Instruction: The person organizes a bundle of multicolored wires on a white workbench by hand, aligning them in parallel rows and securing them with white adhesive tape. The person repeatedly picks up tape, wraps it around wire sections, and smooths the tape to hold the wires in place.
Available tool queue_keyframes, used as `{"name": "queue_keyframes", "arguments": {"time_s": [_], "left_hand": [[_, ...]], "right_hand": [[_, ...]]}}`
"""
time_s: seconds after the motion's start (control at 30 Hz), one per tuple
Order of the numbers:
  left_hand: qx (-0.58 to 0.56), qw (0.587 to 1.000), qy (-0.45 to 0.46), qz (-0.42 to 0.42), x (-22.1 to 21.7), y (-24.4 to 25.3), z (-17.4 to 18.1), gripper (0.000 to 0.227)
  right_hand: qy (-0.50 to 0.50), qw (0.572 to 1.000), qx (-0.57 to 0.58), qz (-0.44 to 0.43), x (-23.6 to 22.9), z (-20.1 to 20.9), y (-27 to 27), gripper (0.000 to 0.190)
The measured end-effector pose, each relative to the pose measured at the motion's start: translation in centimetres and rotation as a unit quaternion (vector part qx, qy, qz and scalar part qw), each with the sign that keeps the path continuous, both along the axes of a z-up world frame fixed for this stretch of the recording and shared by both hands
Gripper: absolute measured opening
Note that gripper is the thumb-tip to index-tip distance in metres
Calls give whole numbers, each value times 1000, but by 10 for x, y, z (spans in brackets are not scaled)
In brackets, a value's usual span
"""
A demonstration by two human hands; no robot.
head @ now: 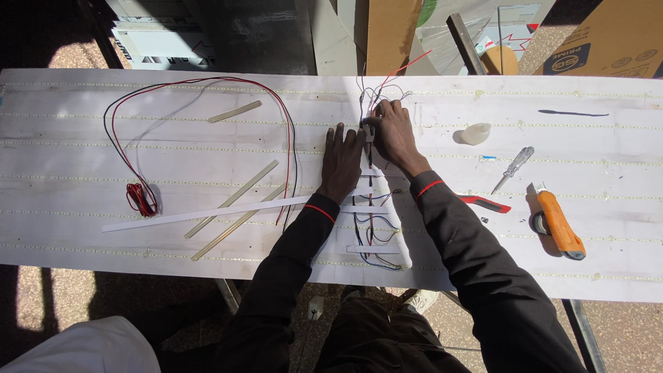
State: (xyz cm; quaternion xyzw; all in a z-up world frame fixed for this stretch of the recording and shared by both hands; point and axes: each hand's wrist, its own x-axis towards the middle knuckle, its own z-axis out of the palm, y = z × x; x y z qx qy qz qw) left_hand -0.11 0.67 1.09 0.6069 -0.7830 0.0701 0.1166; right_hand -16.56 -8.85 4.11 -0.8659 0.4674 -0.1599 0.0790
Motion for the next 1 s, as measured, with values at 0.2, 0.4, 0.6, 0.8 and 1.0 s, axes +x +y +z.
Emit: {"name": "queue_keyframes", "arguments": {"time_s": [0.2,0.4,0.6,0.8,1.0], "left_hand": [[4,1000,-1,12,-4,-7,-4,72],[17,1000,13,7,-2,-9,-7,75],[39,999,5,23,-3,-11,-2,72],[46,999,-17,19,-3,-12,-1,71],[59,998,1,15,-3,-12,0,72]], "right_hand": [[22,1000,-12,14,0,-2,-1,41],[25,999,-16,15,-11,-4,1,34],[-81,994,24,-74,-51,30,27,19],[-106,990,32,-86,-89,34,49,15],[-107,993,15,-53,-89,36,64,24]]}}
